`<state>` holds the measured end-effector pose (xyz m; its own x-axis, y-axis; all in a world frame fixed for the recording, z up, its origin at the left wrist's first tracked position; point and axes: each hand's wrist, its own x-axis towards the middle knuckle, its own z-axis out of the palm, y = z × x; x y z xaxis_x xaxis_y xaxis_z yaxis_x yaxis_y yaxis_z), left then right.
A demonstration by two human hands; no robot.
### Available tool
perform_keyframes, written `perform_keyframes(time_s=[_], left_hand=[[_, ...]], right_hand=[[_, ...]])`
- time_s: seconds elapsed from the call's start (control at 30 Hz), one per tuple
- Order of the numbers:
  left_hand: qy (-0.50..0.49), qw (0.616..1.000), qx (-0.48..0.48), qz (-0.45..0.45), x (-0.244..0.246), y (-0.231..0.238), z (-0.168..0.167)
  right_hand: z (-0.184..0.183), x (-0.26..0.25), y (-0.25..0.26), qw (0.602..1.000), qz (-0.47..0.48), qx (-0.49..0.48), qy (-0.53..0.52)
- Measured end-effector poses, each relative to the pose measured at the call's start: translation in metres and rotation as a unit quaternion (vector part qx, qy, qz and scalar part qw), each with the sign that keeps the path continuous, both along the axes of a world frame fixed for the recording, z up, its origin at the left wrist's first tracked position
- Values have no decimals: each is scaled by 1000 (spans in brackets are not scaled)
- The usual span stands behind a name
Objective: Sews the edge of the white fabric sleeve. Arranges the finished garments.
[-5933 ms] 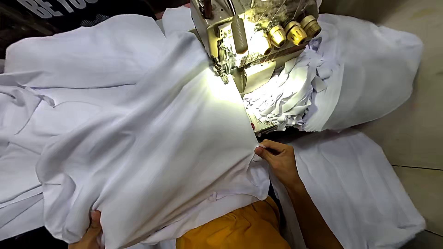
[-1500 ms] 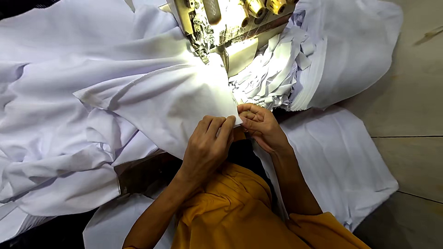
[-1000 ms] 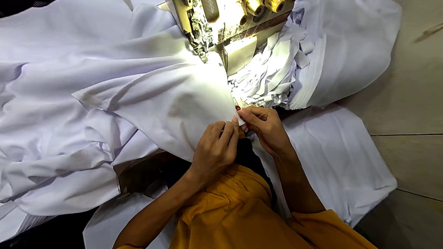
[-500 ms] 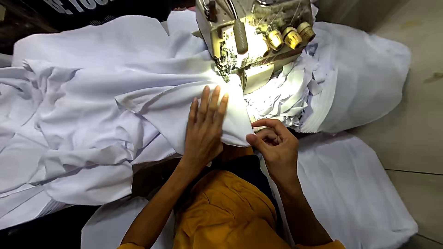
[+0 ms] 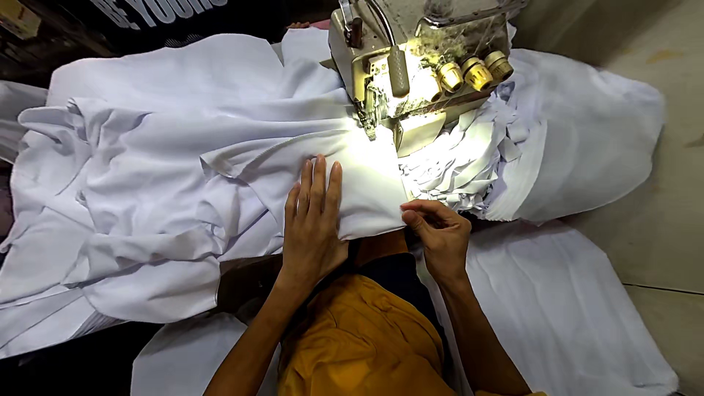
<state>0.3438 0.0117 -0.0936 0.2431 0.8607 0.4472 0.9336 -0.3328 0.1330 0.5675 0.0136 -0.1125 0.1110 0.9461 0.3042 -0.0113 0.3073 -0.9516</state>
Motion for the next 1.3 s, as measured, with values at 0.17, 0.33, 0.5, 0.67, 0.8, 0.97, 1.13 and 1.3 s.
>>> perform_keyframes(time_s=[0.17, 0.33, 0.5, 0.67, 0.8, 0.97, 1.13, 1.3], left_hand=[[-29, 999, -34, 3, -10, 22, 13], [-47, 994, -88, -34, -40, 57, 18], [-111, 976, -166, -83, -74, 75, 30], [-278, 946, -164, 9, -81, 90, 71], [-119, 991, -3, 64, -72, 149, 93], [-25, 994, -104, 27, -101, 212, 88], [-65, 994, -84, 23, -146, 186, 120], [-79, 993, -74, 48, -199, 118, 158]], right_hand=[[11, -7, 42, 999, 22, 15, -38], [34, -20, 70, 993, 18, 33, -116], [37, -25, 70, 987, -22, 24, -160], [14, -14, 58, 990, -26, 42, -132], [1, -2, 46, 958, -32, 21, -284], [-2, 6, 30, 857, 23, 41, -514], [-9, 4, 26, 805, 31, 104, -584], [-17, 3, 27, 764, 11, 148, -628]])
